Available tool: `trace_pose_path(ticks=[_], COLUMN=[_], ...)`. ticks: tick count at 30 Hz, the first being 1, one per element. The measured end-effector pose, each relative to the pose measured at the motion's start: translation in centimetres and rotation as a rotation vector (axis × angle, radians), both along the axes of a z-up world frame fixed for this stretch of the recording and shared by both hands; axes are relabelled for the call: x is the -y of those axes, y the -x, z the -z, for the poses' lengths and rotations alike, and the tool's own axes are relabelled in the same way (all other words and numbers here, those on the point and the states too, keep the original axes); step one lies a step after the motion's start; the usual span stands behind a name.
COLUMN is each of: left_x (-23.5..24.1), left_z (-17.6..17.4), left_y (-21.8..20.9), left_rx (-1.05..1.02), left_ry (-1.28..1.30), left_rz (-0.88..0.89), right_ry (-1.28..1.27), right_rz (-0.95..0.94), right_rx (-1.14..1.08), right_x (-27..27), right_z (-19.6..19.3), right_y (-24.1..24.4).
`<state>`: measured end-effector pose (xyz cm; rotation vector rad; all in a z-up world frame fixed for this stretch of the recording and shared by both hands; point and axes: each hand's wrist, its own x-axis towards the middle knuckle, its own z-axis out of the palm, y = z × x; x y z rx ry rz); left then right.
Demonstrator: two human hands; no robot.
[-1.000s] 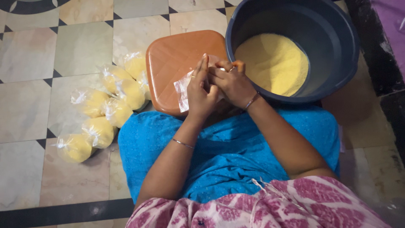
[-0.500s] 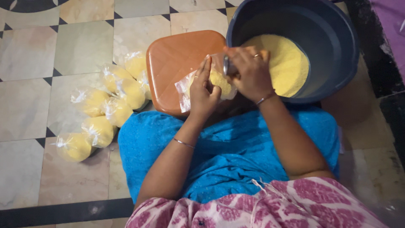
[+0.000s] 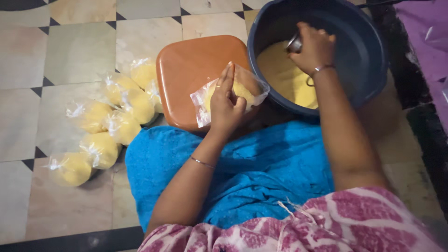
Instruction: The person scoops yellow grain from a large bucket using a metal cup and pours it into small plastic bags. They then tie the bags shut and place them on the floor next to a growing pile of finished packages.
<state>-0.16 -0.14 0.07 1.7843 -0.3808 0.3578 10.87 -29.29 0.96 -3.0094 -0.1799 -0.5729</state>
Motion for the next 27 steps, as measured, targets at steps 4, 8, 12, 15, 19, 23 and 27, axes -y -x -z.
trace_pose_path(ticks=[4,8,12,15,19,23,27], left_x=[-0.2,0.2,0.3,0.4,0.5,0.5,0.5], left_z=[0.2,0.0,-0.3,-1.0,-1.2,-1.4,-1.7], left_y=[-0.1,0.1,0.7,0.8,1.1,1.1,1.2], left_rx=[0.006,-0.094,-0.072,-0.08,-0.076,-0.136,0.006], left_ry=[-0.008,0.032,0.036,0.061,0.058,0.029,-0.011], left_rz=[-0.005,0.005,0.022,0.047,0.057,0.052,0.018], right_ry=[0.252,0.455,0.575,0.664,0.624,0.688,0.621], right_rz=[-0.055,-0.091,-0.002,0.074,0.154,0.007,-0.152], right_rx=[-0.364,-0.569,-0.627,-0.593,-0.674,-0.764,-0.585], right_x=[0.7,2.8,5.4,7.5,8.2,7.2,6.0], right_z=[5.5,10.9,15.0,15.5,15.6,15.9,17.0], right_y=[-4.6,-7.4,-9.1,-9.8,-9.5,-9.6,-9.8])
